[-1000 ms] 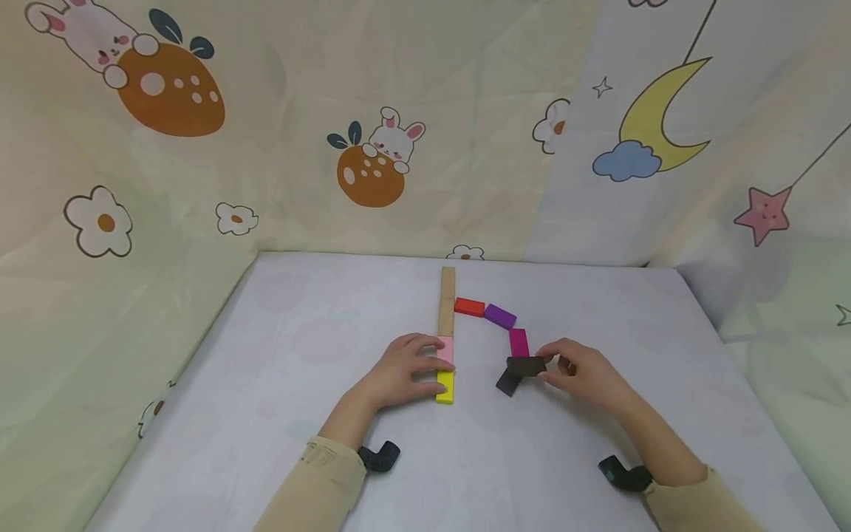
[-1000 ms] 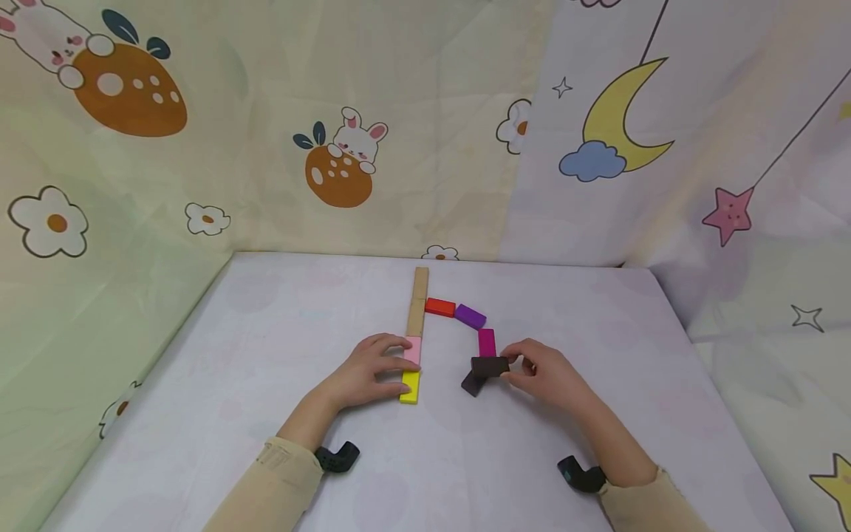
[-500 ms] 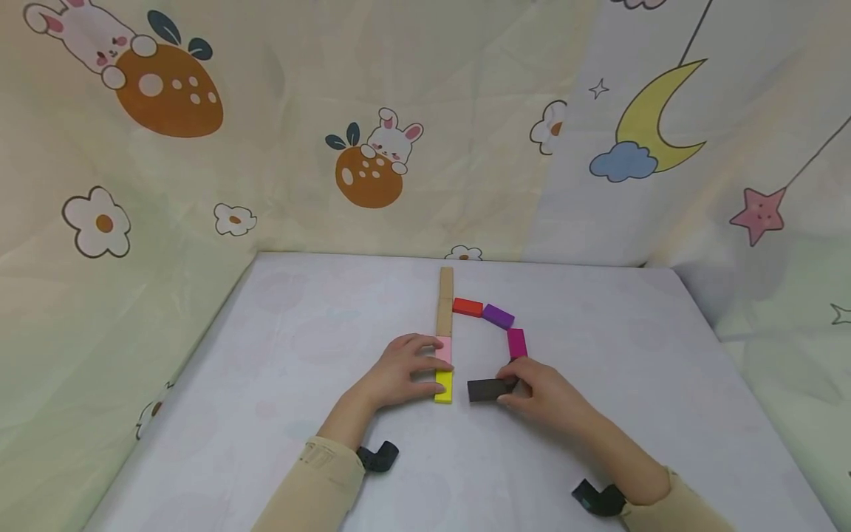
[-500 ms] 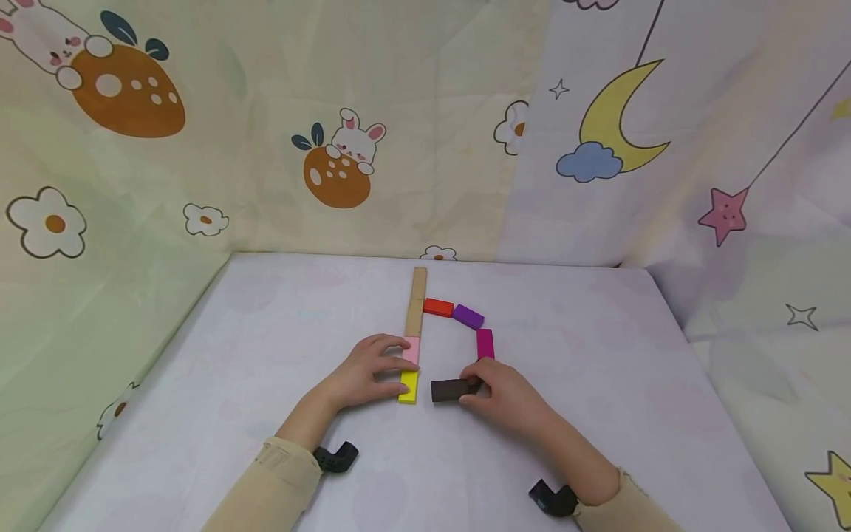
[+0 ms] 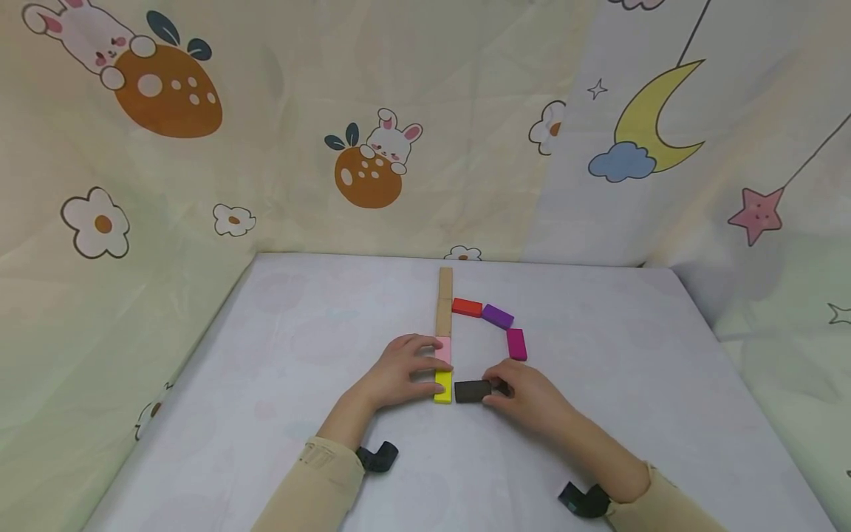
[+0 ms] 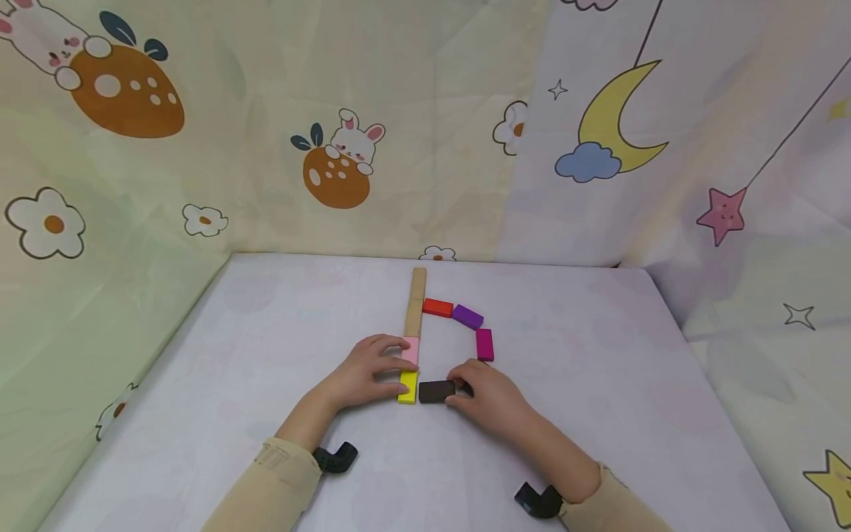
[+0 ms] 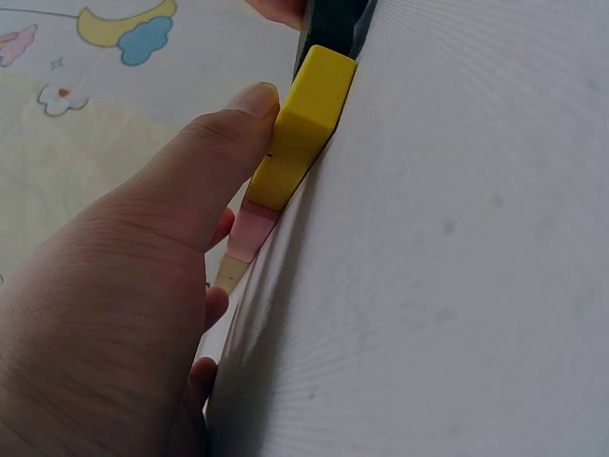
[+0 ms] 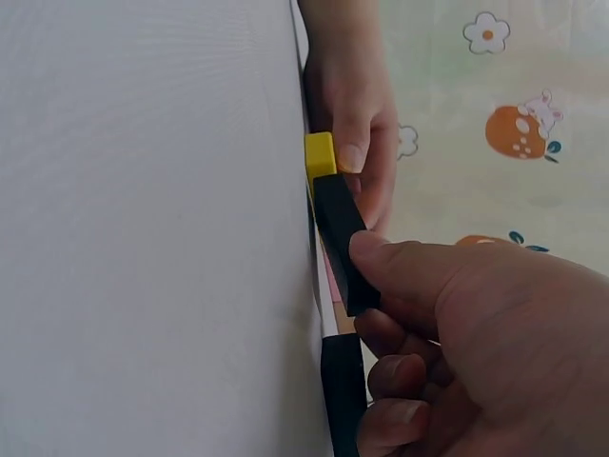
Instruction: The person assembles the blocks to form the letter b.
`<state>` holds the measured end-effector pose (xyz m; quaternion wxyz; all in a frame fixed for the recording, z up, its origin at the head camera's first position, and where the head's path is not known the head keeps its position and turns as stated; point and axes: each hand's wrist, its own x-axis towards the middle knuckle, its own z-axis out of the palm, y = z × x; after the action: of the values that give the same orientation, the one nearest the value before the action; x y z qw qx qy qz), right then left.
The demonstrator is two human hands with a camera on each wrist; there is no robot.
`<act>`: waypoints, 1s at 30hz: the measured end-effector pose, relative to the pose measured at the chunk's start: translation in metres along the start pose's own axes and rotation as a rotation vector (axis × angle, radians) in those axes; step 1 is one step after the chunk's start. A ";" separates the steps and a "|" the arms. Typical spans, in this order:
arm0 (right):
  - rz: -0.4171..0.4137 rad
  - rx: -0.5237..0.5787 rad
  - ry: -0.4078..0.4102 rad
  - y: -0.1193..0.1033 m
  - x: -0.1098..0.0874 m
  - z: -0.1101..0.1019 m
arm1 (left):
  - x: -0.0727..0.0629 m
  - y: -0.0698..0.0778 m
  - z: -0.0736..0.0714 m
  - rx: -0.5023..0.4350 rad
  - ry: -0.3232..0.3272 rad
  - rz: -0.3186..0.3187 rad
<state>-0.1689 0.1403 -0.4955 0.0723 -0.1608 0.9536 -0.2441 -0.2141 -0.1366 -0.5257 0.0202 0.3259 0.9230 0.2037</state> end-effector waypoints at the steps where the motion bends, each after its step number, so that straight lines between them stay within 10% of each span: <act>1: -0.008 -0.002 0.003 0.000 0.000 0.000 | 0.000 0.000 0.000 0.002 0.000 0.000; 17: -0.041 -0.096 0.047 -0.003 0.001 0.007 | 0.001 -0.003 0.003 0.019 0.010 0.019; 30: -0.093 0.003 -0.028 0.022 -0.002 -0.034 | 0.000 0.000 0.001 -0.006 -0.003 -0.005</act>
<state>-0.1799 0.1743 -0.4769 0.0744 -0.2079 0.9436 -0.2466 -0.2137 -0.1360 -0.5270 0.0231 0.3240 0.9231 0.2060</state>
